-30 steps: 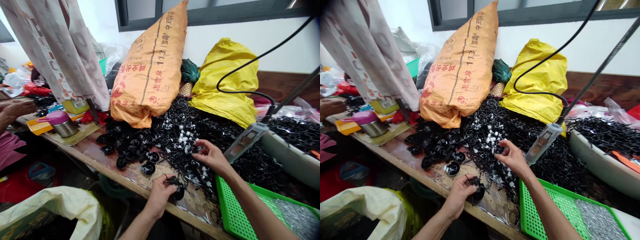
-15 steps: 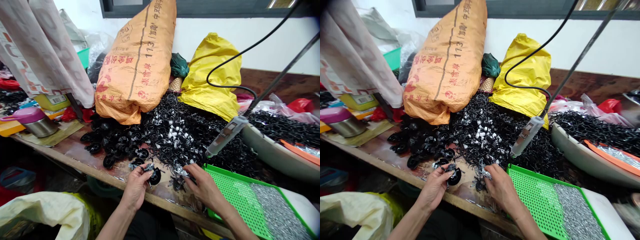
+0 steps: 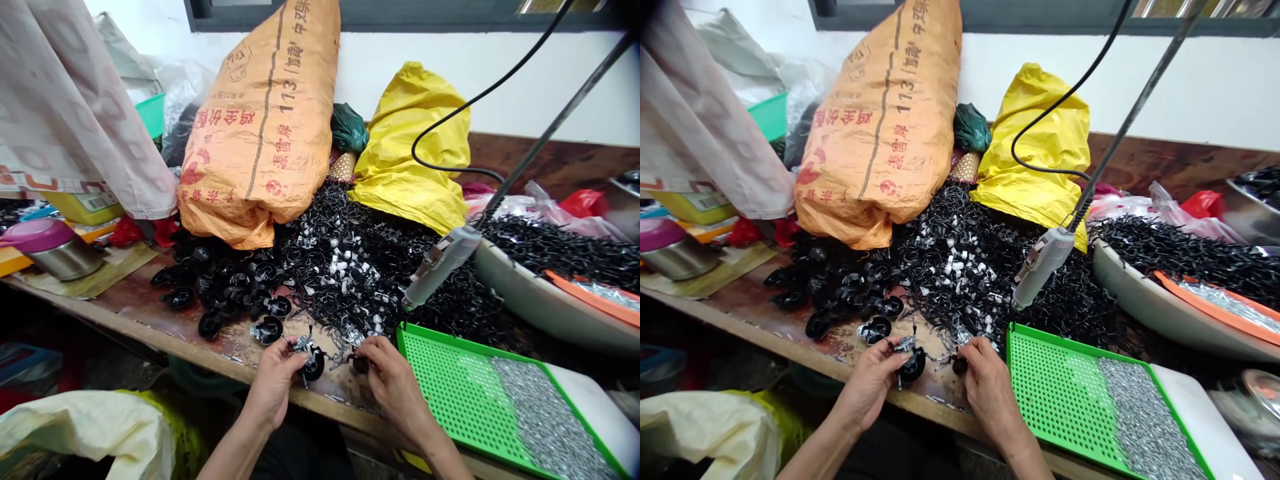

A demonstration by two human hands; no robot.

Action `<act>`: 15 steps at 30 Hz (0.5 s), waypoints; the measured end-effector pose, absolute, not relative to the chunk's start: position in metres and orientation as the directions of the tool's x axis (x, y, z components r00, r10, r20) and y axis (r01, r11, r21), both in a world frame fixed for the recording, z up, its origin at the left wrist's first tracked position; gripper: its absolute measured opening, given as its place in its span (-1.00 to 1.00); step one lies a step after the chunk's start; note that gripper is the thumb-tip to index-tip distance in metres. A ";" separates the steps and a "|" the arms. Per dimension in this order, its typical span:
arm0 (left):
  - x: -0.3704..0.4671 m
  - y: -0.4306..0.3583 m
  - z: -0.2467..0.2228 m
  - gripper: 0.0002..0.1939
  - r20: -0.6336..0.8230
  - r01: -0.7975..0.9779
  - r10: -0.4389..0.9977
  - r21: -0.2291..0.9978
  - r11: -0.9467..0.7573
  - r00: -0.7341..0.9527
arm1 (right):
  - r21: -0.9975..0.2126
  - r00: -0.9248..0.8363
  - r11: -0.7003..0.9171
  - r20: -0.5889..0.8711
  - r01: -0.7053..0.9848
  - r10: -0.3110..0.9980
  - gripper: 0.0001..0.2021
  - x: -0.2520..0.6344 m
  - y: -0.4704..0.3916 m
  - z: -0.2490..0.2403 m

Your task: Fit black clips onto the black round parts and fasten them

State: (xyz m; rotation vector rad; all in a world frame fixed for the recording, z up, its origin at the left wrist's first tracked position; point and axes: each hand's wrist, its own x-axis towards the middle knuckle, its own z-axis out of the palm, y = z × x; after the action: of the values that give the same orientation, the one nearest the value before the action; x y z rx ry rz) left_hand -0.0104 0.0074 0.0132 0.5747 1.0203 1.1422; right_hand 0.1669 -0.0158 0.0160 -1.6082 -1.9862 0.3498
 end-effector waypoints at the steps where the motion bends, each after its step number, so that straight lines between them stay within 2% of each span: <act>1: -0.012 0.008 0.013 -0.76 -0.362 -0.468 0.931 0.815 0.342 0.052 | -0.495 -0.166 0.276 0.254 0.824 0.953 -0.70 0.165 -0.015 0.020; 6: -0.021 0.013 0.016 -0.72 -0.343 -0.508 0.936 0.822 0.258 -0.081 | -0.206 -0.456 0.466 0.097 0.861 0.885 -0.75 0.137 -0.007 0.031; 8: -0.026 0.014 0.017 -0.70 -0.331 -0.520 0.933 0.827 0.214 -0.143 | -0.145 -0.528 0.529 0.047 0.836 0.848 -0.79 0.123 -0.003 0.029; 12: -0.033 0.015 0.017 -0.72 -0.329 -0.529 0.930 0.825 0.199 -0.164 | -0.166 -0.535 0.539 0.075 0.826 0.842 -0.65 0.109 0.003 0.018; 15: -0.036 0.015 0.016 -0.74 -0.334 -0.534 0.930 0.820 0.206 -0.153 | -0.311 -0.504 0.512 0.111 0.801 0.856 -0.46 0.116 0.007 0.009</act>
State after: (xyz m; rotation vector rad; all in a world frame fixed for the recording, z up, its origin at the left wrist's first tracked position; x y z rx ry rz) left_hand -0.0356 0.0150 0.0158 0.4822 1.0886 1.3683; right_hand 0.1159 0.0067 0.0086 -1.4025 -2.5050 0.3205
